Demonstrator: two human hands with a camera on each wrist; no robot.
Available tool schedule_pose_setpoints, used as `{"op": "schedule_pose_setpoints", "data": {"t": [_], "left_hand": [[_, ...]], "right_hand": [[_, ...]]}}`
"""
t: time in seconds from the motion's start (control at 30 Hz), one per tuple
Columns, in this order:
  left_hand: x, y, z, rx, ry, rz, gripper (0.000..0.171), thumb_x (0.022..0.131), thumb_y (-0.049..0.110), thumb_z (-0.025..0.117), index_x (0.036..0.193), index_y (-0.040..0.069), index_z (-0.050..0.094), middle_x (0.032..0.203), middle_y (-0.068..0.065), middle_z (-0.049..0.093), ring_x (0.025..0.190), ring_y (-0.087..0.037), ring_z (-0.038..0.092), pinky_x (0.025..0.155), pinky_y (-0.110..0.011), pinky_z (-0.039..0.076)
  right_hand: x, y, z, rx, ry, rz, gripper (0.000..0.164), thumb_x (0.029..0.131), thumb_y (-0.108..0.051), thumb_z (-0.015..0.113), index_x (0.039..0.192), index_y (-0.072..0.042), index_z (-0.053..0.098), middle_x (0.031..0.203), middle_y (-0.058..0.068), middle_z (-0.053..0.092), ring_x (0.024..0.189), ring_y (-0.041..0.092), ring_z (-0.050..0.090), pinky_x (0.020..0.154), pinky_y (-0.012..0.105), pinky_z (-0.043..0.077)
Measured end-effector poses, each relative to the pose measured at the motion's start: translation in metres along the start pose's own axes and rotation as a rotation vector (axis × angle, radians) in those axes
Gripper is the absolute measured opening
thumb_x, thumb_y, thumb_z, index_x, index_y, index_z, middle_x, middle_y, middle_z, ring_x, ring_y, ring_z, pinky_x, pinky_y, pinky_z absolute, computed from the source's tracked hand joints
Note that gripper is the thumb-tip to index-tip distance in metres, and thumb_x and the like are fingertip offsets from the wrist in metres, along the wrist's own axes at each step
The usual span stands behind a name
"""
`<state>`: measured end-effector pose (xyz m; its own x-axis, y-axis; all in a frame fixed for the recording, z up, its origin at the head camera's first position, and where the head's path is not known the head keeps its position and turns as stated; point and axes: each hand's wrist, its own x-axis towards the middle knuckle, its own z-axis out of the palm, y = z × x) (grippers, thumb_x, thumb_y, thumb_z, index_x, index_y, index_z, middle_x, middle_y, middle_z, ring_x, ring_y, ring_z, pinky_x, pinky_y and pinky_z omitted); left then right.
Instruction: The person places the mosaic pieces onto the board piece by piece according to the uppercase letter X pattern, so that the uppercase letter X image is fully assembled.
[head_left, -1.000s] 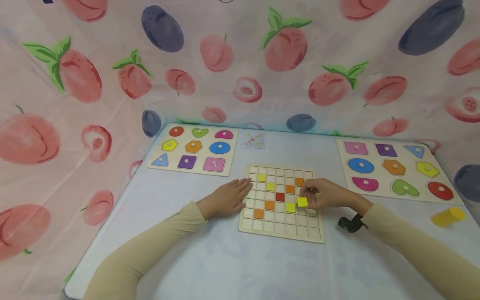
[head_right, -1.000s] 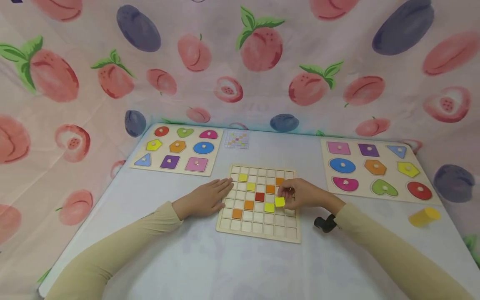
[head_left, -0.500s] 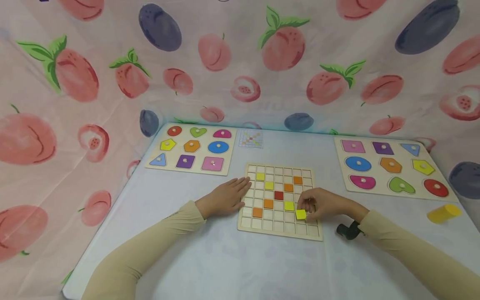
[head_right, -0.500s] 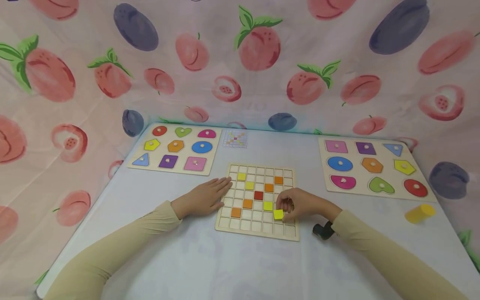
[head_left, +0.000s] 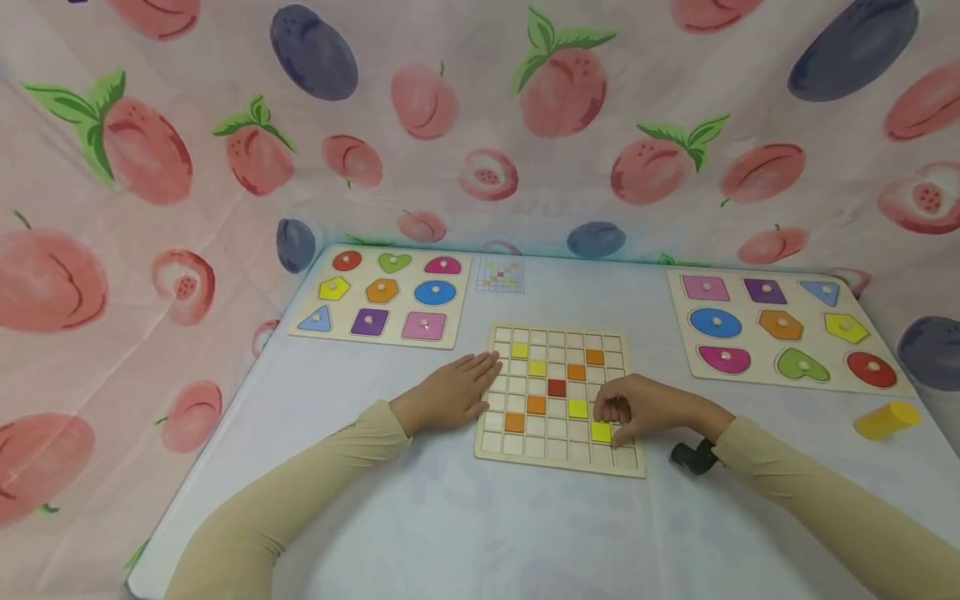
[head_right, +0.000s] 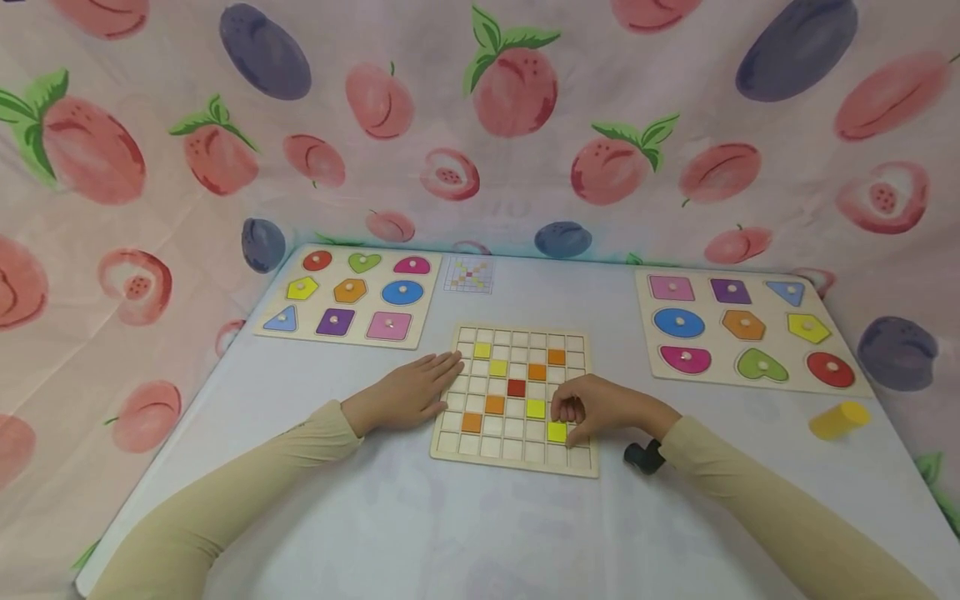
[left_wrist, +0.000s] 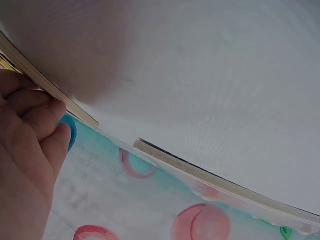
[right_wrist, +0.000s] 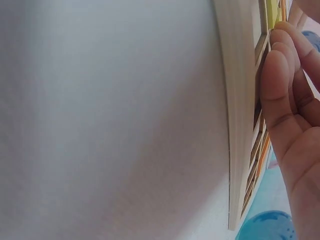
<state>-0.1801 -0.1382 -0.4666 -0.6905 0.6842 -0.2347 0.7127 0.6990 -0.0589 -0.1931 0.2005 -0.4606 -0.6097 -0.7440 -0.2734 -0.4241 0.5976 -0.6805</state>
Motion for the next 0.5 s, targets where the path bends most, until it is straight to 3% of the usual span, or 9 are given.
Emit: {"op": "schedule_pose_setpoints", "data": {"t": [0.17,0.5], "left_hand": [[-0.002,0.0008,-0.001,0.003,0.001,0.006,0.064,0.099,0.039,0.036,0.15,0.004,0.02,0.158,-0.01,0.017,0.147,-0.022,0.017,0.121,-0.034,0.017],[-0.0043,0.0025,-0.0028,-0.007,0.003,0.007,0.064,0.099,0.039,0.037,0.149,0.004,0.021,0.158,-0.01,0.018,0.147,-0.022,0.017,0.121,-0.034,0.018]], "right_hand": [[0.0005,0.0024,0.0019,0.013,0.002,-0.043,0.025,0.071,-0.023,0.082,0.089,-0.019,0.066,0.075,-0.006,0.055,0.069,0.006,0.05,0.059,0.017,0.048],[0.0005,-0.0022,0.0019,0.025,0.0,-0.036,0.021,0.072,-0.017,0.08,0.088,-0.019,0.066,0.074,-0.006,0.056,0.069,0.006,0.05,0.059,0.017,0.047]]}}
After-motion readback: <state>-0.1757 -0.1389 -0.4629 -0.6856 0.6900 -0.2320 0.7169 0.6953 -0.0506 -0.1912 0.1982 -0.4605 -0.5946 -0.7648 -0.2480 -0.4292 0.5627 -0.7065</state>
